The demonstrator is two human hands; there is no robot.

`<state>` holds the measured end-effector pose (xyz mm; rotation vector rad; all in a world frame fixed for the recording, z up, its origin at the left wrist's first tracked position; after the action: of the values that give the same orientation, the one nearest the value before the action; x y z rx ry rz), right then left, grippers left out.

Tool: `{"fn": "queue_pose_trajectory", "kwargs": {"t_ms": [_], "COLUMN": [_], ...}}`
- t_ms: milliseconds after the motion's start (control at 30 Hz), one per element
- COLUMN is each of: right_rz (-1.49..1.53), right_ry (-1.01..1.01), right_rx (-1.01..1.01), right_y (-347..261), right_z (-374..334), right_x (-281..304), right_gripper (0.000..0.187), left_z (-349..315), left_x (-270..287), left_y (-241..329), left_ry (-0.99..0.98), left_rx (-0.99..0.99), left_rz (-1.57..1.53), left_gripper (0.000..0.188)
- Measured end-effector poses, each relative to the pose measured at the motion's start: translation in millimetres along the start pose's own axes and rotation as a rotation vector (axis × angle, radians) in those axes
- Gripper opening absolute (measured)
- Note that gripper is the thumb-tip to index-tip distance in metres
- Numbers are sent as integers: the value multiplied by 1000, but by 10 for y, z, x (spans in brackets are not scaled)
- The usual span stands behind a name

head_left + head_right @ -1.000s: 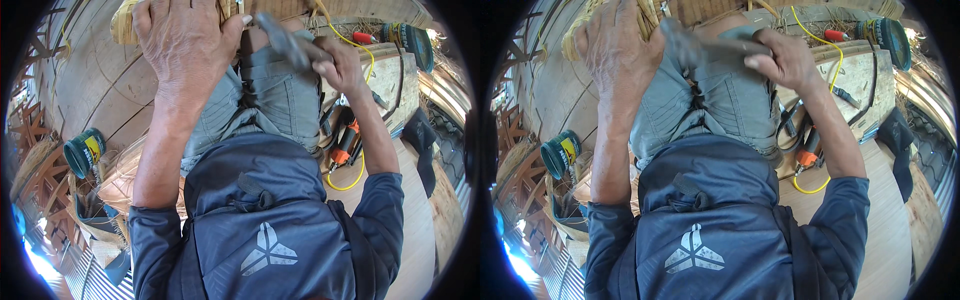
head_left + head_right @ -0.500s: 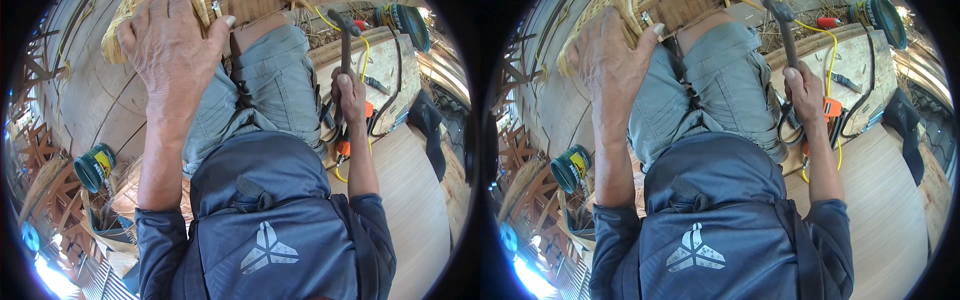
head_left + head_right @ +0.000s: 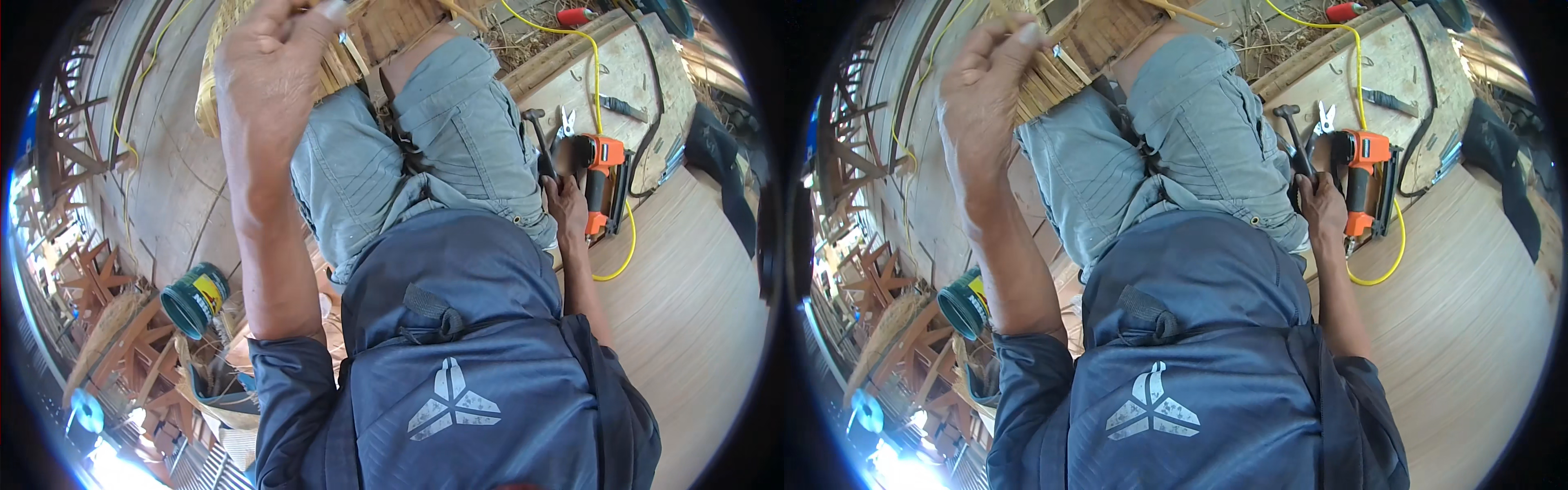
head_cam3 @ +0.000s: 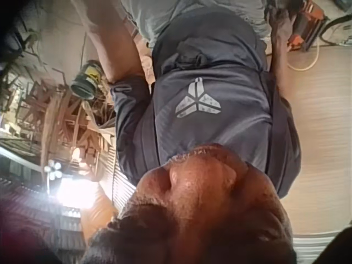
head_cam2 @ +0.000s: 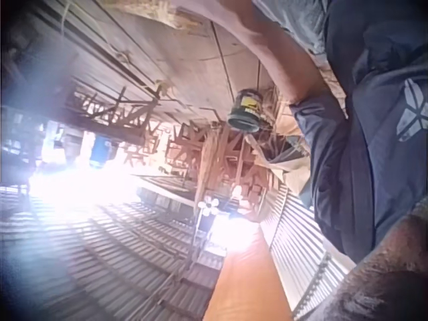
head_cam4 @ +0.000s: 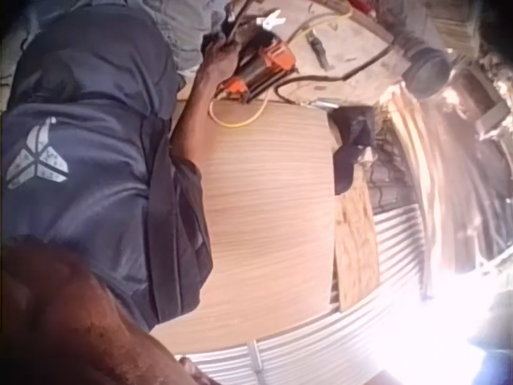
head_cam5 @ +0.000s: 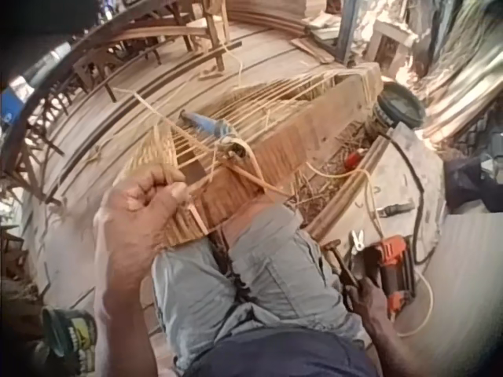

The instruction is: Assembling and weaving a rattan chair component using glue, a pneumatic stapler, a hammer, and manual weaving.

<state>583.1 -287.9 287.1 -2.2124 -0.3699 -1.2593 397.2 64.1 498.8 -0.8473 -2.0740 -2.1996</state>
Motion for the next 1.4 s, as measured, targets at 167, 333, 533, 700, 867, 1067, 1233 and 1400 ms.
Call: {"fn": "queue_pose_trajectory", "kwargs": {"t_ms": [167, 333, 533, 700, 867, 1067, 1233, 1400], "right_rz": [28, 39, 54, 63, 30, -45, 233, 370], "right_ry": [6, -23, -32, -43, -7, -81, 300, 509], "right_rx": [49, 1, -21, -6, 8, 90, 220, 621], "right_y": [-96, -56, 47, 49, -13, 26, -530, -1444], "right_z": [-45, 31, 92, 174, 249, 102, 216, 832], "right_x": [157, 149, 79, 81, 41, 171, 978, 1339], "right_gripper": [41, 44, 40, 41, 42, 37, 42, 40], "left_z": [44, 114, 242, 405, 542, 457, 329, 198], "left_x": [-203, -324, -292, -119, -198, -400, -660, -800], "left_y": [77, 129, 128, -58, -2, -152, -1, 219], "left_ry": [-311, -275, -179, -199, -36, -98, -106, -164], "left_rx": [90, 47, 22, -75, -11, 184, 265, 269], "left_rz": [162, 298, 182, -28, -37, 29, -142, -209], "left_gripper": [20, 23, 20, 24, 18, 17, 17, 14]}}
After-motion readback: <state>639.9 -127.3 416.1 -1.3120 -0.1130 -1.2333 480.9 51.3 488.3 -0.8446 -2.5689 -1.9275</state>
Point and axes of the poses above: each hand's wrist, its own z-axis towards the middle knuckle, its own x-axis out of the back of the hand, y = z × x, the point moved 4 cm from there along z, towards the middle knuckle, and after that the axes turned 8 degrees about x, right-handed, at the moved point
